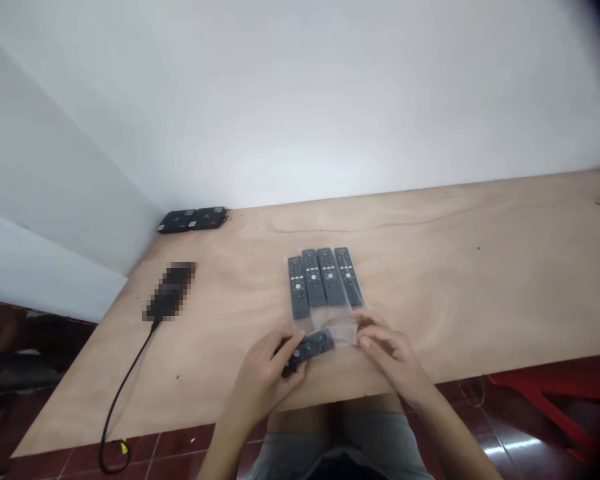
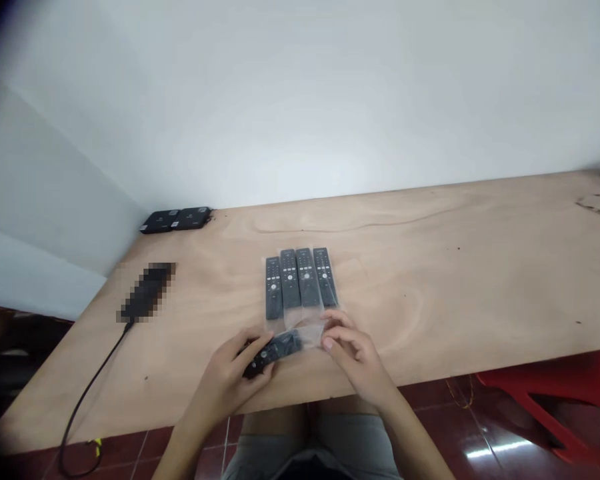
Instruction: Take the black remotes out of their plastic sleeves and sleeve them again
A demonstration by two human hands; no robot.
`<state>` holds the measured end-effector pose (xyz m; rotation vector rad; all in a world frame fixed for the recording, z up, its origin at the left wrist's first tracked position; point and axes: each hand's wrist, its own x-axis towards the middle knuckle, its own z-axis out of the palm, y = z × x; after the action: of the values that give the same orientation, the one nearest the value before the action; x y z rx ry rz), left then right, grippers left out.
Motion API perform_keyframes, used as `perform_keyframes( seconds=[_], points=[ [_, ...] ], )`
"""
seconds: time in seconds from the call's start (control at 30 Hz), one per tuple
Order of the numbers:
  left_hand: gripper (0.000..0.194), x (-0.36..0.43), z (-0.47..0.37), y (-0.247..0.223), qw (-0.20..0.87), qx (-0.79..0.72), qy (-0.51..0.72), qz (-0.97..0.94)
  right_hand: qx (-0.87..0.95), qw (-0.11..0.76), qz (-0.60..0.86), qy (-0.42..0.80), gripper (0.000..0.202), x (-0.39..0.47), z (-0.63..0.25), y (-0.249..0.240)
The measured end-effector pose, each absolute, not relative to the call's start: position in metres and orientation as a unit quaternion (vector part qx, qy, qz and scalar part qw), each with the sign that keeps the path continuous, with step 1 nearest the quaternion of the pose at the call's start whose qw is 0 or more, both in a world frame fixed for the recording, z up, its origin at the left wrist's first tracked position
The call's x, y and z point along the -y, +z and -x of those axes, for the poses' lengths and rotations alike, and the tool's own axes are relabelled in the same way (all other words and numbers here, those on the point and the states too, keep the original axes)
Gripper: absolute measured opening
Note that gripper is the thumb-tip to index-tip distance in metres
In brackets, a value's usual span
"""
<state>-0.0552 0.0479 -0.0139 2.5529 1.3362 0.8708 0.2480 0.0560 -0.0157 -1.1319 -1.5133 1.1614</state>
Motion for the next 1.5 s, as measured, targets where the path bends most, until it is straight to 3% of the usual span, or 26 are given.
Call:
perform_keyframes(
  seconds=[0.13,0.4,0.5,0.83,0.97,1.2,1.37,1.5],
  points=[
    [0.054,-0.044,0.053,-0.010,0.053,-0.436,0.312,-0.843,0.595,0.407,0.470,0.509,0.038,-0.055,-0.250,-0.019],
    [0.056,-0.041,0.052,-0.011,0.059,-0.429,0.316,-0.844,0.602,0.412,0.455,0.511,0.028,-0.052,-0.244,-0.019],
    [0.056,-0.041,0.052,-0.012,0.061,-0.425,0.323,-0.843,0.581,0.423,0.442,0.537,0.035,-0.051,-0.246,-0.016],
    [0.056,-0.039,0.053,-0.012,0.058,-0.430,0.314,-0.845,0.601,0.434,0.473,0.476,0.026,-0.046,-0.235,-0.019],
    [0.055,-0.039,0.054,-0.012,0.064,-0.431,0.322,-0.840,0.552,0.492,0.441,0.508,0.024,-0.046,-0.235,-0.016],
    [0.057,-0.037,0.054,-0.013,0.044,-0.422,0.347,-0.837,0.473,0.449,0.403,0.642,0.031,-0.043,-0.237,-0.010],
    [0.058,-0.036,0.051,-0.015,0.055,-0.418,0.340,-0.841,0.510,0.427,0.380,0.643,0.029,-0.044,-0.240,-0.010],
    [0.060,-0.035,0.051,-0.016,0.051,-0.421,0.342,-0.839,0.402,0.467,0.458,0.641,0.036,-0.043,-0.236,-0.024]
  ],
)
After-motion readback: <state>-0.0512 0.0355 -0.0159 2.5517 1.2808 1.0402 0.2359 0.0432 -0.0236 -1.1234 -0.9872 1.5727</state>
